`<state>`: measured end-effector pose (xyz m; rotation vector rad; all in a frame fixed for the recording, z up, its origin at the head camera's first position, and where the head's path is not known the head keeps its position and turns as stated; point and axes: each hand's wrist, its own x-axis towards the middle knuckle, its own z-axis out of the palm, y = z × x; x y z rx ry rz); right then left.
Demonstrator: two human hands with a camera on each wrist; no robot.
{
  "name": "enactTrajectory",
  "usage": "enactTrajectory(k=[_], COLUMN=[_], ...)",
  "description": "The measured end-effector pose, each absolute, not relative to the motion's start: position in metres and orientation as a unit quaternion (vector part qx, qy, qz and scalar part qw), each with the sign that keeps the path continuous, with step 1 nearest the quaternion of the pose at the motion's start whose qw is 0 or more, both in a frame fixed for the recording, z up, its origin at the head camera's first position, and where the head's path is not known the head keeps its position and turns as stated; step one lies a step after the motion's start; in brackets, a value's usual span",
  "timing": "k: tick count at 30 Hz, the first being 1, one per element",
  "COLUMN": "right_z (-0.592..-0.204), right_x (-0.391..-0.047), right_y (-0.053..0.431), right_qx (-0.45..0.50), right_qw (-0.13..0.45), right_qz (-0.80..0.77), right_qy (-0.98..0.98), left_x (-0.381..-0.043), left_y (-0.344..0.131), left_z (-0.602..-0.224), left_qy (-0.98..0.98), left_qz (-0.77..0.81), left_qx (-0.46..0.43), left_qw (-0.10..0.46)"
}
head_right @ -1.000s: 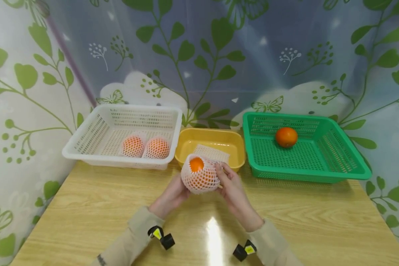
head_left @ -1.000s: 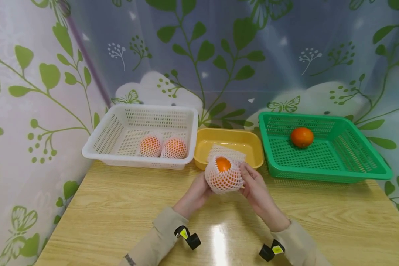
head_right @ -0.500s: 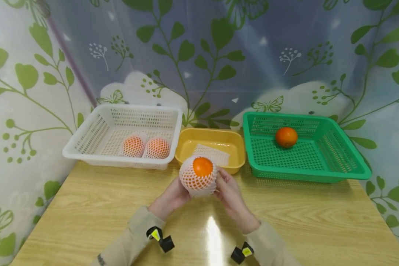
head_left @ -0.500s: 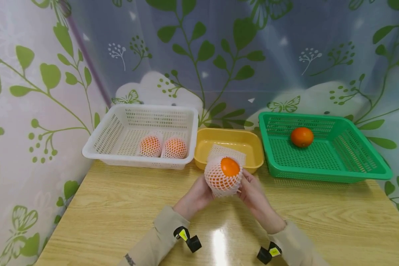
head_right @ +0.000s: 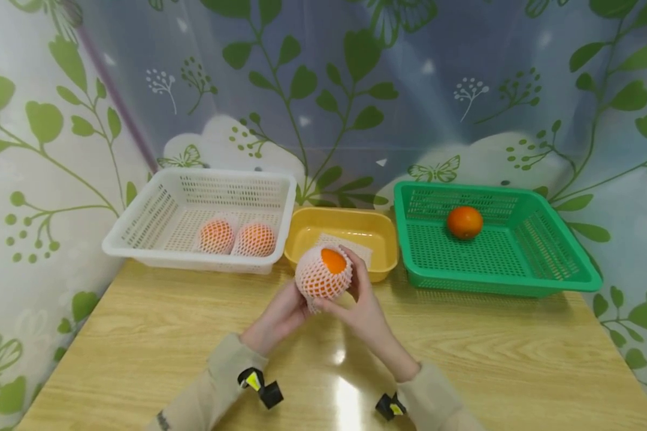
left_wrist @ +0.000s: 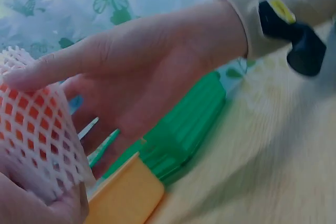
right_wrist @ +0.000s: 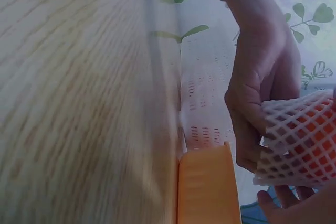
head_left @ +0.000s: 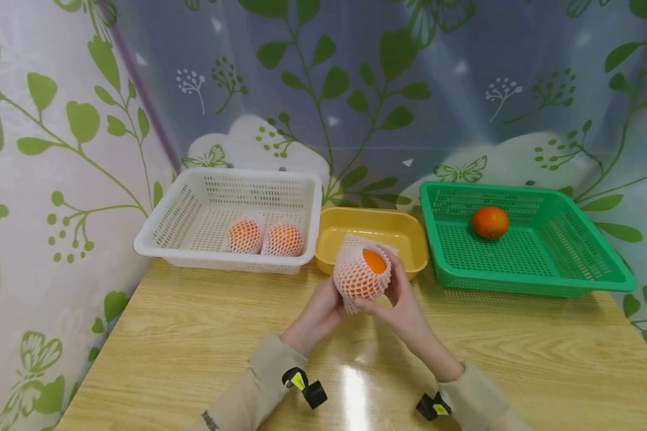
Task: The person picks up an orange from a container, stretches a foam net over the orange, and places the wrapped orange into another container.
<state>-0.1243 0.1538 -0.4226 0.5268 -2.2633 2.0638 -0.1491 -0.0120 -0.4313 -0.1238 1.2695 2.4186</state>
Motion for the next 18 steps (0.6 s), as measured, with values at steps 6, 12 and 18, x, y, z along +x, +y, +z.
enactTrajectory(k=[6,12,18], right_z=[-0.416,-0.415,-0.418], right_x=[-0.122,-0.126,-0.127], right_y=[0.157,0.163,0.165], right_qx=[0.122,0.110,0.127], right_qw=[0.018,-0.001,-0.009], right_qz=[0.689,0.660,0.621], right_qy=[-0.715,-0.743,-0.773], left_x=[-0.152,-0.151,-0.148], left_y=[-0.016,-0.021,-0.018], left_z=[-0.420,-0.410,-0.411], left_qy=[0.575,0.652,0.669], left_qz=[0.808,0.740,0.712], left_qx=[-0.011,0.132,0.187], left_qw=[0.128,0.101,0.103])
